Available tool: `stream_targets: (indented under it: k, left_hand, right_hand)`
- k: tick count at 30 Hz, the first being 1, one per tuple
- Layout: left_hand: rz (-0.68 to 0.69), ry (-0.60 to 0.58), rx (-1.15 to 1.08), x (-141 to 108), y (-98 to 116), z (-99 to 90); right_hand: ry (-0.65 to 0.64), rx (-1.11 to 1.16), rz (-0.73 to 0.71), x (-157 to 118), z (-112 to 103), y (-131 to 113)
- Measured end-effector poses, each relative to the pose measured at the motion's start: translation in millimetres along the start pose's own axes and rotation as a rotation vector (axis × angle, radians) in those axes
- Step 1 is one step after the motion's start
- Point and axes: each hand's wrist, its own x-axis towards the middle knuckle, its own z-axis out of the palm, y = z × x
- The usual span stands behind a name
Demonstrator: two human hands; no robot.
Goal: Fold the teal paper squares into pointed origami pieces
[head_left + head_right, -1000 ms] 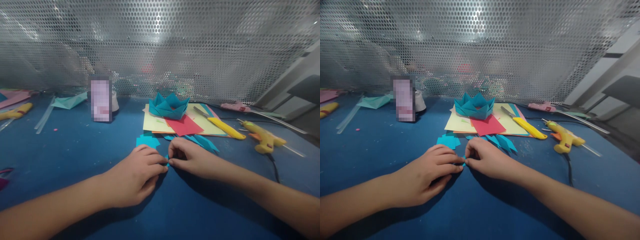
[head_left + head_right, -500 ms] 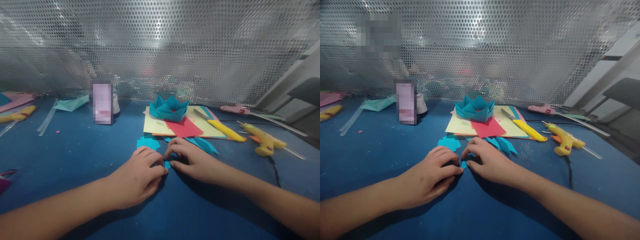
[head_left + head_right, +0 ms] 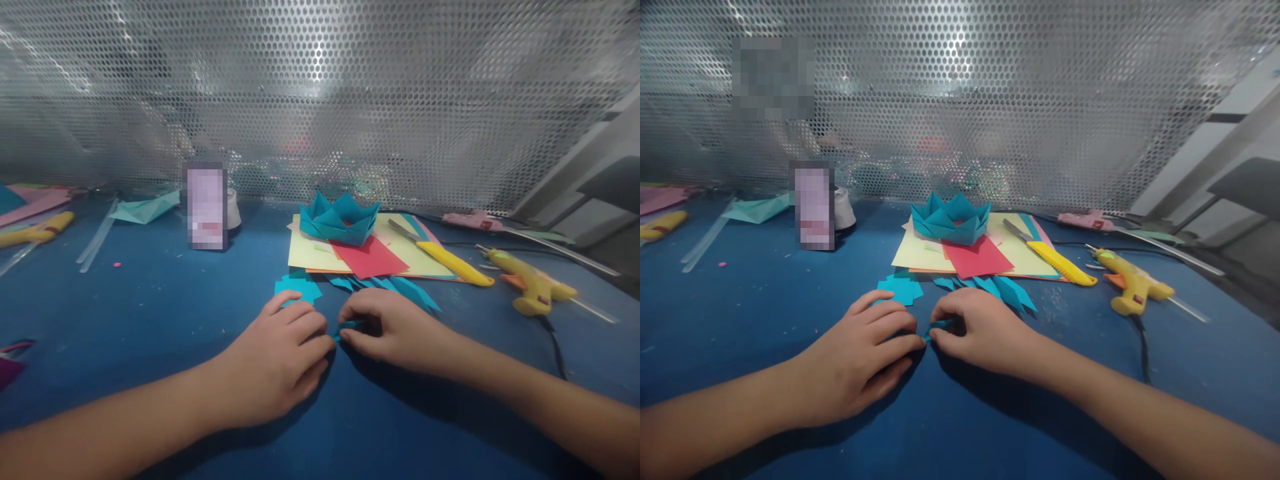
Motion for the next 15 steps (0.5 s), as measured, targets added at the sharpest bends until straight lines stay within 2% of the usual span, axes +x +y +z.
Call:
stream_targets:
  k: [7,15]
  left_hand:
    - [0.028,0.033,0.046,0.5,2.2,2.7]
    - [-0.04,-0.02,-0.02,0.3,6.4,4.0]
  right_hand:
    - [-0.038,-0.122,0.074,-2.4,0.6,-2.5]
    - [-0.02,0.004,0.069,-2.2,-4.2,-2.2]
